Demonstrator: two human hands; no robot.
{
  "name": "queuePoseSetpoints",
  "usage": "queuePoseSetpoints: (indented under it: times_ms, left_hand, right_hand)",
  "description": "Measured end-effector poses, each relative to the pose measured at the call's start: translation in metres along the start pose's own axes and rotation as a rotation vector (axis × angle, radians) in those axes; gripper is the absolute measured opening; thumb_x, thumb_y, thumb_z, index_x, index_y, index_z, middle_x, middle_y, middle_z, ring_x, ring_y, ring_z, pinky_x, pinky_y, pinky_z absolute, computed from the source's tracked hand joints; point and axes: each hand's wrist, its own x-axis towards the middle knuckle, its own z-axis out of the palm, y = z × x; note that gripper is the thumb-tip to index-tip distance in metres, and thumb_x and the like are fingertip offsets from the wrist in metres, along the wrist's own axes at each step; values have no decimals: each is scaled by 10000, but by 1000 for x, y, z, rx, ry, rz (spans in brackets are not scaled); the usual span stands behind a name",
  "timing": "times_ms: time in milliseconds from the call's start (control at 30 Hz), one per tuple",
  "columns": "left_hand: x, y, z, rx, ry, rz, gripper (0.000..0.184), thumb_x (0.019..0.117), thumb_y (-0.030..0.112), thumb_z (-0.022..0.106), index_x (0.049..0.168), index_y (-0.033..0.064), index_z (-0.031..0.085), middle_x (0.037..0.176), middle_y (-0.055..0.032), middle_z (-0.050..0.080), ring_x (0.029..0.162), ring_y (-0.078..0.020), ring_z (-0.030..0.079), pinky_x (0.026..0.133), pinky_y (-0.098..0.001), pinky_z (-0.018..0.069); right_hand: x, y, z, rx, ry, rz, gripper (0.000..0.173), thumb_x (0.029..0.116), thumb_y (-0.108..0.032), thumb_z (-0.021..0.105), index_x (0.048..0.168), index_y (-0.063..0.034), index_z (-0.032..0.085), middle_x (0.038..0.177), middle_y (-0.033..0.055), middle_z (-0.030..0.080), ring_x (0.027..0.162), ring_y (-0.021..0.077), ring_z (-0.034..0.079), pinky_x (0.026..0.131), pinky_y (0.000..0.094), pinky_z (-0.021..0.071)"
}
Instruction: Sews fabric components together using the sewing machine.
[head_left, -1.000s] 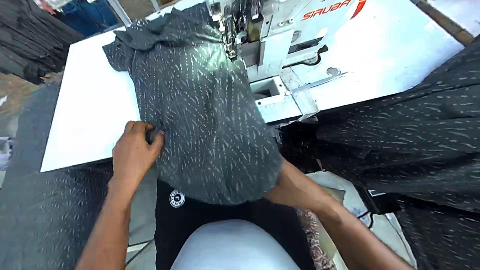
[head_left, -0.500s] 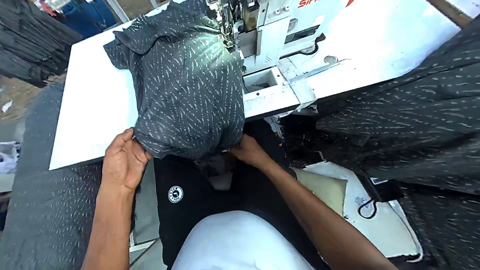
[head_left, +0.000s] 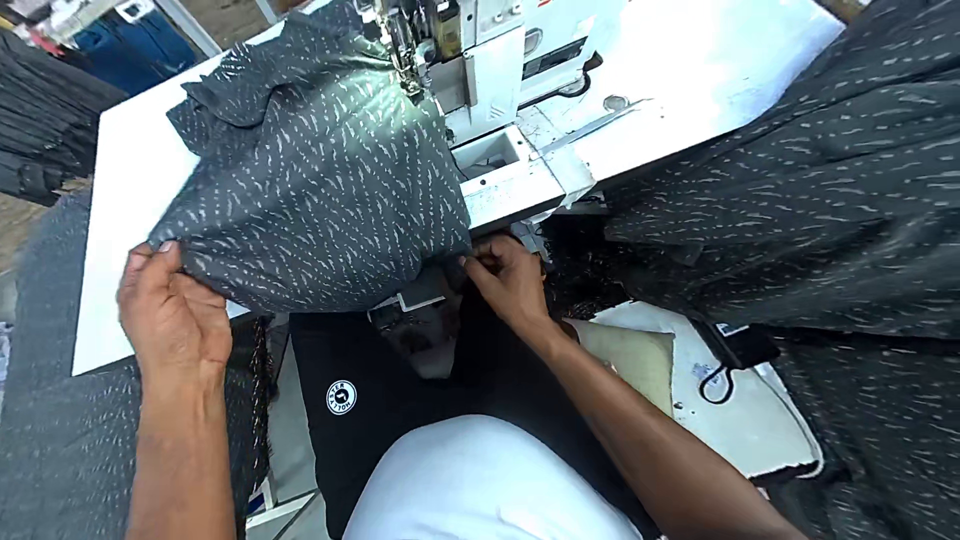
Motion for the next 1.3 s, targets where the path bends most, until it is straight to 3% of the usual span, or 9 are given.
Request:
queuePoseSetpoints:
  times_ms: [167, 300, 433, 667, 800, 900, 1067, 1167, 1300]
  left_hand:
    - [40, 21, -8, 187, 19, 190, 142, 1043, 117, 453, 1151, 142, 542, 1094, 23, 661, 1064, -142, 658, 988, -416, 545]
    - [68, 18, 8, 237, -7, 181, 107, 1056, 138, 455, 1119, 145, 541, 1038, 31, 666, 1003, -124, 672, 929, -390, 574]
    - [62, 12, 18, 169, 9, 84, 102, 1051, 154, 474, 1103, 154, 562, 1033, 18, 683, 1012, -136, 678, 935, -403, 568]
    - [52, 20, 4, 40, -141, -33, 185, 1066, 296, 418, 1089, 201, 575, 1055, 43, 680, 1078, -110, 654, 1023, -388, 516]
    - [39, 11, -8, -143, -190, -336, 521, 1082, 525, 240, 1402, 208, 501, 1334, 9, 643, 1267, -161, 600, 1086, -436, 495]
    - [19, 5, -3, -311, -238, -465, 595, 1037, 644, 290, 1361, 235, 574, 1289, -16, 683, 1213, -191, 646, 1004, -461, 558]
    - [44, 5, 9, -361, -553, -112, 603, 989, 625, 413, 1373, 179, 542, 1349, -43, 624, 1291, -210, 578, 1103, -476, 480]
    - [58, -14, 21, -303, -548, 66, 654, 872, 671, 629, 1309, 185, 607, 1253, -24, 682, 1194, -170, 643, 1040, -426, 541]
    - [38, -34, 45, -471, -632, -22, 812, 888, 728, 561, 1428, 123, 530, 1348, -87, 639, 1251, -206, 615, 1068, -442, 518]
  right_hand:
    - [-45, -55, -20, -120, -71, -336, 109, 879, -179, 743, 828, -88, 712, 999, 66, 710, 968, 168, 688, 849, 335, 594]
    - [-28, -40, -5, 222, -300, 156, 366, 867, -271, 773, 1122, -60, 617, 1018, 46, 703, 884, 132, 703, 766, 346, 618]
    - [-8, -29, 2, 548, -400, 405, 571, 879, -225, 788, 1348, -38, 521, 1122, 93, 719, 1004, 173, 712, 893, 372, 607]
    - [-1, -1, -6, 639, -277, 202, 134, 1001, -152, 597, 1018, -54, 687, 847, -14, 664, 774, 52, 617, 742, 247, 540]
    - [0, 4, -4, 677, -168, 204, 94, 963, -43, 655, 1055, -21, 656, 855, 14, 677, 753, 59, 636, 716, 235, 559]
    - [-2, 8, -2, 703, -135, 203, 121, 978, -51, 608, 1096, -57, 580, 790, -13, 628, 683, 50, 581, 632, 224, 501]
    - [4, 14, 7, 558, 14, 68, 112, 966, 26, 554, 1001, -17, 651, 793, -4, 633, 633, 27, 548, 578, 188, 473]
    - [6, 11, 7, 390, 38, 0, 207, 952, 36, 524, 990, 1, 725, 958, 51, 714, 821, 58, 653, 736, 230, 558]
    - [2, 1, -2, 321, -180, -62, 274, 972, -207, 537, 1072, -40, 731, 1108, 67, 691, 1011, 119, 657, 855, 326, 570]
